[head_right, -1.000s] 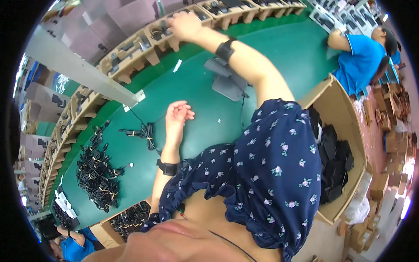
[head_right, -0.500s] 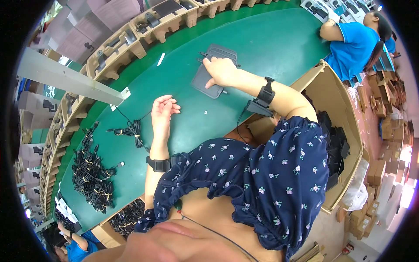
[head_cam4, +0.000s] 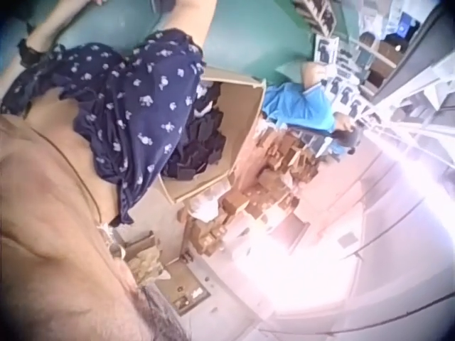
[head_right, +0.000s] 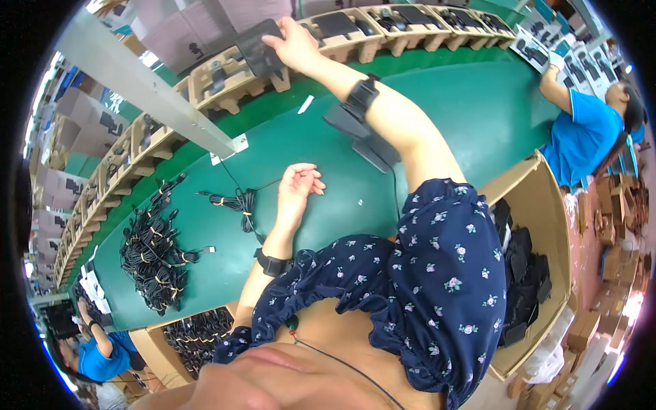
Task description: The person picks up a cable and a baseplate, fits them together, and places the assembly into a cardboard tray. They repeat this process, occasionally reaching into a large box to retrieve more baseplates.
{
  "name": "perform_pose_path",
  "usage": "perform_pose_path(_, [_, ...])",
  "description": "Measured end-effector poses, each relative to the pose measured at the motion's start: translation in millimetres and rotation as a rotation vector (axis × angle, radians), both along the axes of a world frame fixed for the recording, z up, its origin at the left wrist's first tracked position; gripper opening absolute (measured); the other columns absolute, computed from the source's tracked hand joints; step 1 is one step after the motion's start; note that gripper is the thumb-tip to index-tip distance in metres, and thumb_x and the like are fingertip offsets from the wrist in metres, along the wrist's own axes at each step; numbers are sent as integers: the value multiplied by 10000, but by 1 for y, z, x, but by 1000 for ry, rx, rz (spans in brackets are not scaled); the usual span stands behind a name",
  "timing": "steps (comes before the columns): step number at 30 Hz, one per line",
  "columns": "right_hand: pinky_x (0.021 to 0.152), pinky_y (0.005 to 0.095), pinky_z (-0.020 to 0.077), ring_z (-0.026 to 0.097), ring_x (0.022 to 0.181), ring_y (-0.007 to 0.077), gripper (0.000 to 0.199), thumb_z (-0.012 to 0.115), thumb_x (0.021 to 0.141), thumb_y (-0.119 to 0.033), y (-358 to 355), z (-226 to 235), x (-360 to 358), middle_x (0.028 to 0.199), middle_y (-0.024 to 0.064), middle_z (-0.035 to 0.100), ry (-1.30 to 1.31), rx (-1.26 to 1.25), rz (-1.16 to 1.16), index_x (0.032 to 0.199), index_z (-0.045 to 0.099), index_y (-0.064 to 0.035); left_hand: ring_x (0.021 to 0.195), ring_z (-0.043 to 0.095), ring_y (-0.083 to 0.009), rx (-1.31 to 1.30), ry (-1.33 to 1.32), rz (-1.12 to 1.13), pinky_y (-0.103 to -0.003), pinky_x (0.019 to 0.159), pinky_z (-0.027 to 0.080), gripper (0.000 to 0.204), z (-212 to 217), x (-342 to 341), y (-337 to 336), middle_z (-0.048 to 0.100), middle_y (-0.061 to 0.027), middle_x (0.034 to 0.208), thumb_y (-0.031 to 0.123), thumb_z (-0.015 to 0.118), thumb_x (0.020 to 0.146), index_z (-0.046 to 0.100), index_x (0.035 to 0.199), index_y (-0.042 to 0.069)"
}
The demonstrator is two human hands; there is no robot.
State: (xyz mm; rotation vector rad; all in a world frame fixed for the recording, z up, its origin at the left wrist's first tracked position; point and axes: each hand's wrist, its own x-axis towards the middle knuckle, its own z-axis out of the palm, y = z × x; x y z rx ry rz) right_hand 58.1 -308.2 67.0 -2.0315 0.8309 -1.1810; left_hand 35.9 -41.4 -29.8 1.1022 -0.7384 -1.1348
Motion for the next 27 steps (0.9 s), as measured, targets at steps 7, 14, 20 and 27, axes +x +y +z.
perform_pose_path(7, [843, 390, 423, 547, 997, 343, 449, 616, 776, -351, -14, 4, 74, 1000, 211, 595, 116, 82, -94, 1068, 537, -20, 690, 562, -153, -6, 59, -26, -250, 608, 478, 153, 0, -6, 3, 548, -99, 870, 15, 452, 878, 469, 1027, -12])
perform_pose_path(14, [888, 386, 402, 507, 1066, 354, 421, 523, 843, -342, -57, -23, 69, 1105, 227, 551, 7, 272, -166, 1086, 539, 2, 689, 562, -147, -19, 61, -54, -246, 607, 477, 142, 0, -15, -8, 548, -90, 871, 24, 460, 879, 477, 1016, -7])
perform_pose_path(20, [831, 431, 421, 557, 917, 366, 422, 436, 876, -378, -23, -15, 79, 923, 225, 599, 584, -145, -186, 1013, 532, 9, 643, 556, -127, 37, 3, -6, -230, 551, 482, 149, -6, 0, -3, 530, -80, 852, -7, 440, 872, 469, 1017, 2])
perform_pose_path(27, [711, 383, 368, 474, 886, 307, 166, 544, 618, -63, 34, -10, 51, 929, 138, 514, 252, -877, -12, 782, 556, -73, 669, 562, -155, 32, 20, -5, -252, 584, 485, 172, 0, -2, 3, 544, -97, 861, -5, 457, 860, 468, 1031, -17])
